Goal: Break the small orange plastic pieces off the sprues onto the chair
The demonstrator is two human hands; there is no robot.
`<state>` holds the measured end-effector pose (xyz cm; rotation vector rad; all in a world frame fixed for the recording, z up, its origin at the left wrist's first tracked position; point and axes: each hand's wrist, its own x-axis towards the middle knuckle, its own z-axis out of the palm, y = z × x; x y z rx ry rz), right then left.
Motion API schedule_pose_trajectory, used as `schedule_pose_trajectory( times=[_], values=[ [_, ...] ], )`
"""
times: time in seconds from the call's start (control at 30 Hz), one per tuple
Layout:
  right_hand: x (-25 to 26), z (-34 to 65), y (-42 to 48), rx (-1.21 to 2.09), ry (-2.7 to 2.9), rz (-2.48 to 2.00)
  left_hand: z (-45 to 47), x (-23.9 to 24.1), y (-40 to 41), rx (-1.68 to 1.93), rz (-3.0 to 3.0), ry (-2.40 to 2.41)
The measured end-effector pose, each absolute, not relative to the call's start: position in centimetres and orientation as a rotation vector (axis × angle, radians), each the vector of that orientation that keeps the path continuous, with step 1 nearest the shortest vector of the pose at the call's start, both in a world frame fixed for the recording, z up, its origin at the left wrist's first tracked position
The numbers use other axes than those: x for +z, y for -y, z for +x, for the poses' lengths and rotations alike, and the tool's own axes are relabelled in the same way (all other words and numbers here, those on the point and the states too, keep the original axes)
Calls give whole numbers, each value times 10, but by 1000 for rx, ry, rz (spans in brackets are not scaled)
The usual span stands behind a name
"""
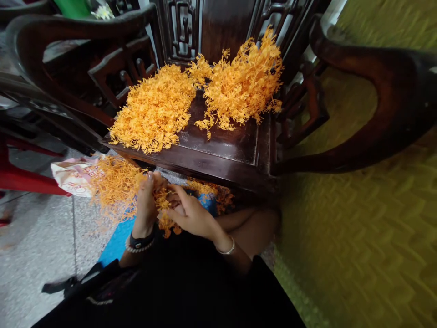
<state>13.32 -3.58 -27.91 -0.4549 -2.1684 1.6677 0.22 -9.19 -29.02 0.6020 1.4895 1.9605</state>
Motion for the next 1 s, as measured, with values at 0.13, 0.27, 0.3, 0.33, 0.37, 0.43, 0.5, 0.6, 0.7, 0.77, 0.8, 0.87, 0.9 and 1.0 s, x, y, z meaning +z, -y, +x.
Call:
schedule_pose_trajectory(
  times=[0.13,0.27,0.3,0.33,0.37,0.43,0.5,0.6,0.7,0.77,0.8,0.87,0.9,1.0],
  values=[
    [-301,119,41,1691,2030,-595,-3,-307,104,1887,898,-1382],
    [-311,117,44,1590,1919,-707,1,-314,109,1759,1193,-1670],
    [-312,116,46,1560,1921,-725,4,-314,108,1732,1222,-1764],
    [-313,115,47,1534,1933,-733,7,-315,107,1711,1214,-1809],
    [-314,114,50,1511,1953,-736,10,-315,105,1704,1177,-1798],
    [-315,113,54,1463,2024,-720,15,-316,101,1737,1036,-1668],
    [-315,111,59,1411,2130,-699,20,-317,96,1828,814,-1529],
    [-311,109,64,1276,2294,-671,21,-310,91,1975,503,-1315],
    [-304,110,67,1224,2317,-631,15,-287,93,2079,368,-1027],
    [-299,113,68,1337,2288,-570,9,-268,100,2105,307,-847],
    [-297,116,68,1415,2271,-533,6,-258,104,2091,286,-773],
    [-294,124,68,1565,2234,-462,1,-243,112,2032,283,-670],
    [-294,129,67,1633,2213,-432,-1,-237,115,2006,297,-637],
    [-293,142,66,1793,2146,-382,-6,-228,118,1994,355,-584]
  ],
)
